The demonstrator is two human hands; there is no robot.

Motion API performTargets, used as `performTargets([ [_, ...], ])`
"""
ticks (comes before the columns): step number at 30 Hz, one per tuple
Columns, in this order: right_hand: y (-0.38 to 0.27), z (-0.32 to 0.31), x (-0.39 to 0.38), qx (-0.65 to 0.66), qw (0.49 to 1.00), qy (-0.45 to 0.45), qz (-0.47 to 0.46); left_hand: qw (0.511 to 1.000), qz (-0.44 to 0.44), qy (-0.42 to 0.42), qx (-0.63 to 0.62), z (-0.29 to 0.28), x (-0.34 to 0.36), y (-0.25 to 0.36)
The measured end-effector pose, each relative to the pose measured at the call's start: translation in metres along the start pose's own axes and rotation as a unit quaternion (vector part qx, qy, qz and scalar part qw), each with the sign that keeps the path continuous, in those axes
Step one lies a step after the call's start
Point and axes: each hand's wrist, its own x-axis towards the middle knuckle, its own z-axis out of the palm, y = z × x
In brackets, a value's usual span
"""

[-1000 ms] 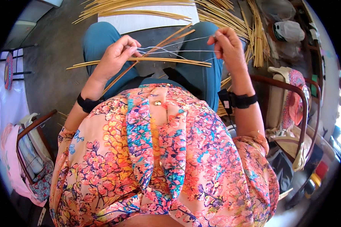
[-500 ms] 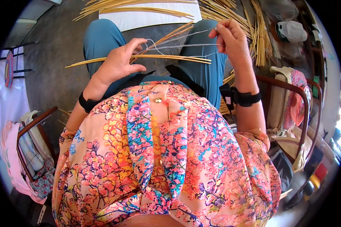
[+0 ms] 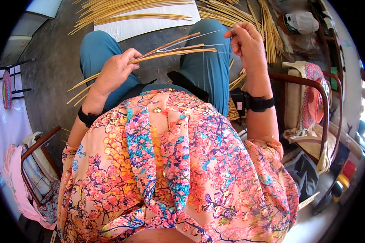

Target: The person weaves thin bamboo strips together by hand, securing them with a white thread using a needle.

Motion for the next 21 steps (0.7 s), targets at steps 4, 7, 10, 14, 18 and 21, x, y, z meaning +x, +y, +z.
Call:
performTargets([
  [4, -0.015, -0.012, 0.004, -0.039, 0.998, -0.010, -0.040, 0.997, 0.006, -0.067, -0.039, -0.011, 0.001, 0.004],
  [7, -0.027, -0.023, 0.004, -0.028, 0.998, -0.031, -0.050, 0.992, 0.000, -0.093, -0.088, -0.014, 0.001, 0.004],
  [10, -0.037, -0.030, 0.004, -0.046, 0.995, -0.023, -0.082, 0.981, -0.014, -0.130, -0.146, -0.015, 0.002, 0.002],
  [14, -0.057, -0.036, 0.004, -0.059, 0.992, -0.025, -0.104, 0.958, -0.061, -0.201, -0.196, -0.024, 0.006, 0.012],
  [18, -0.082, -0.026, 0.007, -0.102, 0.985, -0.067, -0.123, 0.943, -0.068, -0.261, -0.194, -0.016, 0.013, 0.015],
  [21, -0.091, 0.004, 0.005, -0.135, 0.982, -0.101, -0.091, 0.946, -0.020, -0.288, -0.147, -0.003, 0.021, 0.014],
])
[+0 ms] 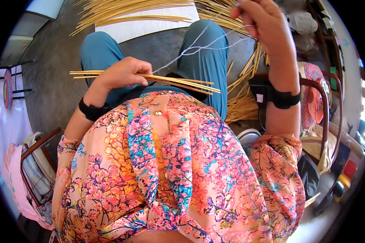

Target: The person weaves thin bamboo strips together by hand, securing them with a white thread using a needle.

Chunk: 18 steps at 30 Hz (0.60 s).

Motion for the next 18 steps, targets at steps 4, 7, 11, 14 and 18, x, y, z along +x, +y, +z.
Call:
performTargets([
  [4, -0.009, 0.069, 0.008, 0.005, 0.995, -0.076, 0.063, 1.000, -0.014, -0.021, -0.018, 0.008, 0.004, -0.011],
  [7, -0.011, 0.091, 0.008, 0.031, 0.993, -0.103, 0.058, 0.997, 0.033, 0.075, 0.011, 0.005, 0.002, -0.013],
  [11, -0.013, 0.108, 0.013, 0.069, 0.987, -0.132, 0.055, 0.964, 0.063, 0.257, -0.007, -0.010, -0.003, -0.007],
  [14, -0.008, 0.120, 0.015, 0.091, 0.983, -0.153, 0.048, 0.924, 0.171, 0.338, -0.043, -0.017, -0.003, 0.001],
  [18, -0.005, 0.124, 0.008, 0.097, 0.989, -0.102, 0.044, 0.918, 0.221, 0.258, -0.207, -0.021, 0.002, 0.013],
])
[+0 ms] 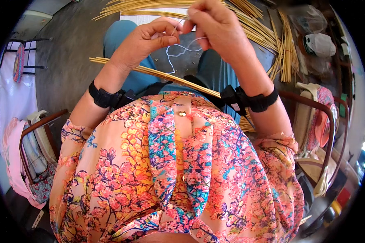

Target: The person weaves thin bamboo strips together by hand, securing them with a white thread using a needle.

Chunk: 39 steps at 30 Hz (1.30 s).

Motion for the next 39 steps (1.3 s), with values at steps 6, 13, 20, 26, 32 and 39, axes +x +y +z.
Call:
performTargets([
  [6, 0.021, -0.046, -0.009, 0.037, 0.982, 0.175, -0.057, 0.993, 0.011, -0.051, -0.102, -0.011, -0.011, 0.004],
  [13, 0.050, -0.107, -0.028, 0.144, 0.955, 0.253, -0.061, 0.986, -0.029, -0.014, -0.165, -0.014, -0.015, -0.004],
  [20, 0.089, -0.143, -0.028, 0.329, 0.889, 0.316, -0.026, 0.973, -0.150, 0.017, -0.174, -0.013, -0.016, -0.027],
  [26, 0.095, -0.161, -0.033, 0.388, 0.898, 0.184, -0.098, 0.959, -0.213, -0.003, -0.185, -0.013, -0.012, -0.029],
  [32, 0.062, -0.074, -0.007, 0.048, 0.995, 0.083, 0.027, 0.947, -0.249, 0.011, -0.204, -0.009, -0.009, -0.034],
  [39, 0.077, -0.004, 0.004, -0.042, 0.978, -0.144, 0.142, 0.956, -0.224, 0.007, -0.191, -0.010, -0.009, -0.027],
])
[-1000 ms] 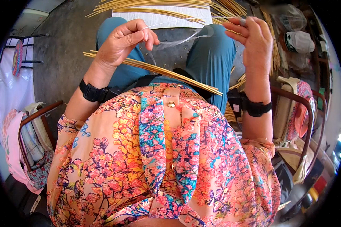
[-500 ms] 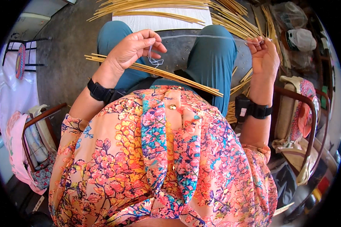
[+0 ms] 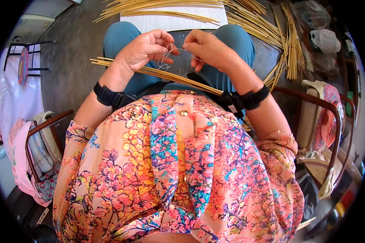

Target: The person weaves thin bamboo strips together by hand, securing them with a white thread using a needle.

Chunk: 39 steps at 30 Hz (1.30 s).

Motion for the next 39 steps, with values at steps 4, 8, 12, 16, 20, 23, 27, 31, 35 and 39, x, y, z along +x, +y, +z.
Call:
performTargets([
  [4, 0.011, 0.006, 0.008, 0.081, 0.996, -0.024, 0.037, 0.999, 0.024, 0.020, 0.035, -0.007, -0.002, -0.005],
  [8, 0.021, -0.006, 0.004, 0.098, 0.995, 0.007, 0.016, 0.996, 0.026, 0.068, 0.056, -0.006, -0.002, -0.007],
  [12, 0.023, -0.018, -0.008, 0.118, 0.991, 0.051, -0.030, 0.988, 0.072, 0.098, 0.098, -0.001, -0.003, -0.007],
  [16, 0.026, -0.036, -0.024, 0.178, 0.974, 0.119, -0.069, 0.976, 0.086, 0.102, 0.169, -0.005, -0.005, -0.009],
  [20, 0.031, -0.060, -0.038, 0.243, 0.946, 0.197, -0.091, 0.945, 0.125, 0.065, 0.293, -0.004, -0.016, -0.010],
  [23, 0.040, -0.077, -0.046, 0.251, 0.935, 0.233, -0.091, 0.937, 0.132, 0.060, 0.316, -0.008, -0.021, -0.016],
  [27, 0.047, -0.090, -0.056, 0.206, 0.921, 0.316, -0.096, 0.915, 0.134, 0.052, 0.377, -0.009, -0.031, -0.005],
  [31, 0.057, -0.111, -0.064, 0.087, 0.908, 0.403, -0.066, 0.899, 0.135, 0.066, 0.412, -0.003, -0.040, 0.006],
  [35, 0.047, -0.121, -0.068, -0.191, 0.904, 0.380, 0.053, 0.908, 0.138, 0.076, 0.388, -0.002, -0.041, 0.001],
  [39, 0.015, -0.112, -0.060, -0.356, 0.865, 0.347, -0.069, 0.908, 0.162, 0.078, 0.378, 0.001, -0.040, -0.003],
])
